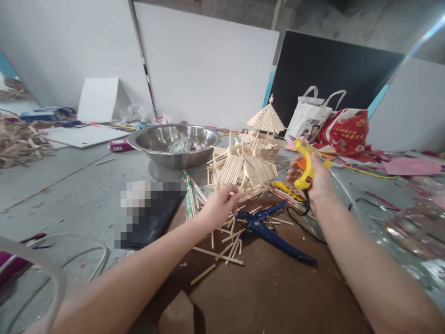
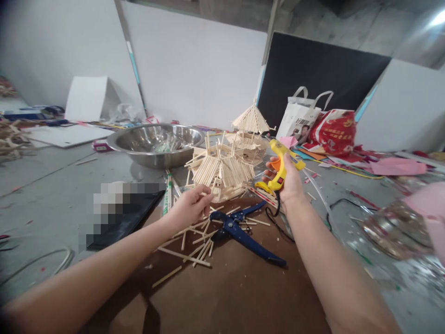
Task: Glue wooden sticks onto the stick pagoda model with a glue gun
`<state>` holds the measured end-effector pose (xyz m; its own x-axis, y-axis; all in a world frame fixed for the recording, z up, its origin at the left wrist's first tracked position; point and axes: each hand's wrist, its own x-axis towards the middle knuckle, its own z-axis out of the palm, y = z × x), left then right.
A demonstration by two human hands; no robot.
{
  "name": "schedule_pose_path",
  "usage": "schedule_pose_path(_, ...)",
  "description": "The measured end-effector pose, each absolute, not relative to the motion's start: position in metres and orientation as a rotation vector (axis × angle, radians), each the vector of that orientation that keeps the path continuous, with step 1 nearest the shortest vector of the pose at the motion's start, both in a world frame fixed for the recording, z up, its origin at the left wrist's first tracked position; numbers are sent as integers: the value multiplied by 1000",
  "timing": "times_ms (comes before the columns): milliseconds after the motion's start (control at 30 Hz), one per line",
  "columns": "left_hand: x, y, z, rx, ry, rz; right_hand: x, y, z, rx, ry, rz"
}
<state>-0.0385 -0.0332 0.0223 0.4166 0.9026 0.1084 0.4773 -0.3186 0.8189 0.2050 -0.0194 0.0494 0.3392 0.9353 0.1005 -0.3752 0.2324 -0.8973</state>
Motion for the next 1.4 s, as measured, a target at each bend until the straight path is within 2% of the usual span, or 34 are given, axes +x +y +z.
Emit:
schedule_pose_path(367,-36,-24,19,1133,995,818,203,-20,50,-885,-747,1063)
schedule_pose_path(833,-31,-18,31,845,911,809,203,-21,48,-895,-816,1092)
schedule_pose_path(1400,-38,-15,32,771,800,709,200,-25,49,-918,-772,1127)
